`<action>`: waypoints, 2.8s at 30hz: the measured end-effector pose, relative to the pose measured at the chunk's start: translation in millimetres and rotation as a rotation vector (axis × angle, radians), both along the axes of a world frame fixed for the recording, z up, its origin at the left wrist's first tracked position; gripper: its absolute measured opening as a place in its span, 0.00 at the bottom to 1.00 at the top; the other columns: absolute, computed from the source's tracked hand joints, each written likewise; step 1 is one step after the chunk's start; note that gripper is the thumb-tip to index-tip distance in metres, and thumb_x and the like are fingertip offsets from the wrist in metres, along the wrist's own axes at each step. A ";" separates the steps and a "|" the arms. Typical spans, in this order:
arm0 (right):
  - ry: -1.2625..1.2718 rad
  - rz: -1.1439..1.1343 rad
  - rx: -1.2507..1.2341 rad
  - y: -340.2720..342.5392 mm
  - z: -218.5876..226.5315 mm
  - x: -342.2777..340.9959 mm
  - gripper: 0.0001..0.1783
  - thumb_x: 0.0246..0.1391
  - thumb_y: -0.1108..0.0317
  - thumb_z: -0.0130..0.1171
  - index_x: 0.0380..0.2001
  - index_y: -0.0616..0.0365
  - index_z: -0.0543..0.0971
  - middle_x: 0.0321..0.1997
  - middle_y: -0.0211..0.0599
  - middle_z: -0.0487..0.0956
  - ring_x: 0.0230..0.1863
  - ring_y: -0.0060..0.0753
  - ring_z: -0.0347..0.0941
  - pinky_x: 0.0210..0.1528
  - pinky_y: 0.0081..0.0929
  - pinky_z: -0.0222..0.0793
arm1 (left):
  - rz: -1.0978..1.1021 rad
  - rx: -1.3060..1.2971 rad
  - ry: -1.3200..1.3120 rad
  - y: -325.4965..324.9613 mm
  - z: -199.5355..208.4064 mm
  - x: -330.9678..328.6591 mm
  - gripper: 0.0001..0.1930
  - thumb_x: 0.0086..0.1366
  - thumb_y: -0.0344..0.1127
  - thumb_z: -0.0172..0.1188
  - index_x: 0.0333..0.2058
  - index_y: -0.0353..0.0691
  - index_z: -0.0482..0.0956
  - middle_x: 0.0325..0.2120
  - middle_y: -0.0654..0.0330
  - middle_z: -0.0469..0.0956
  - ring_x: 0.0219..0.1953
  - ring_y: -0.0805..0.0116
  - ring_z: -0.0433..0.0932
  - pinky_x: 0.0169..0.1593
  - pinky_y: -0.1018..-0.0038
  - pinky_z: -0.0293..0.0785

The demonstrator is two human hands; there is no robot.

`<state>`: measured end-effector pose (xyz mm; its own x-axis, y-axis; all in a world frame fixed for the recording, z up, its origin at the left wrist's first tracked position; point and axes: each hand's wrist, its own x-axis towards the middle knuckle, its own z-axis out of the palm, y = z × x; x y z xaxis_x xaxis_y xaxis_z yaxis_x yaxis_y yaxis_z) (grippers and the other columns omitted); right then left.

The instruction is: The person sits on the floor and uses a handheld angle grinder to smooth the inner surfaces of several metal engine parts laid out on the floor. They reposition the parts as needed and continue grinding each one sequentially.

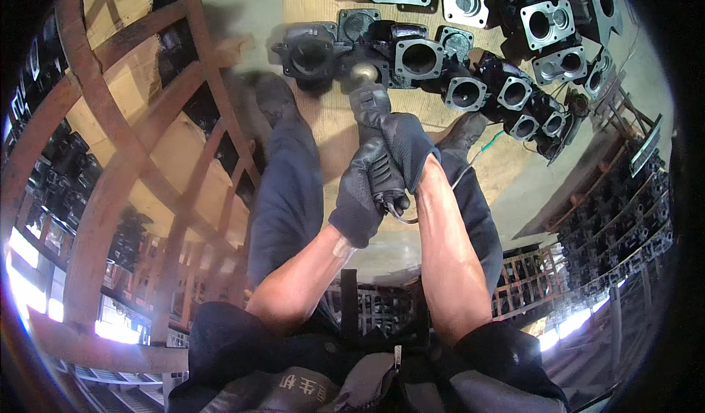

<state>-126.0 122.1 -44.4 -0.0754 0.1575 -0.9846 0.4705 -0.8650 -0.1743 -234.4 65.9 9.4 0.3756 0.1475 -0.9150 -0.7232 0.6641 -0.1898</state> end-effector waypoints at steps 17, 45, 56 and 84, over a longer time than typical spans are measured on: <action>0.029 0.000 0.045 -5.8 10.9 -5.1 0.14 0.53 0.64 0.51 0.36 0.63 0.79 0.33 0.56 0.78 0.39 0.51 0.77 0.40 0.36 0.72 | 0.080 -0.115 0.072 -12.4 1.1 -3.2 0.16 0.66 0.43 0.48 0.45 0.38 0.71 0.34 0.58 0.77 0.26 0.67 0.79 0.23 0.72 0.79; -0.015 -0.077 0.004 2.2 22.8 0.6 0.26 0.57 0.51 0.52 0.35 0.70 0.77 0.32 0.58 0.78 0.33 0.51 0.76 0.35 0.35 0.68 | 0.146 -0.048 -0.004 -10.8 7.0 4.0 0.16 0.65 0.43 0.51 0.43 0.36 0.73 0.31 0.57 0.80 0.24 0.67 0.80 0.23 0.73 0.78; -0.073 -0.324 -0.093 -3.5 16.1 1.9 0.26 0.51 0.53 0.60 0.33 0.73 0.78 0.25 0.43 0.77 0.26 0.28 0.71 0.30 0.30 0.67 | 0.074 -0.066 0.024 -12.8 13.7 5.5 0.18 0.67 0.45 0.48 0.45 0.36 0.71 0.32 0.57 0.77 0.24 0.66 0.78 0.20 0.71 0.78; 0.051 -0.095 -0.015 -7.9 17.4 1.8 0.15 0.56 0.62 0.50 0.36 0.63 0.78 0.33 0.54 0.78 0.36 0.47 0.78 0.36 0.33 0.71 | 0.132 -0.130 0.036 -16.3 9.9 8.8 0.15 0.66 0.43 0.51 0.41 0.36 0.74 0.29 0.58 0.79 0.24 0.68 0.79 0.24 0.75 0.78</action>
<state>-124.2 114.2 -27.0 -0.1112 0.1514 -0.9822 0.3771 -0.9080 -0.1826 -225.6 49.6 19.3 0.3274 0.0730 -0.9421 -0.8103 0.5345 -0.2402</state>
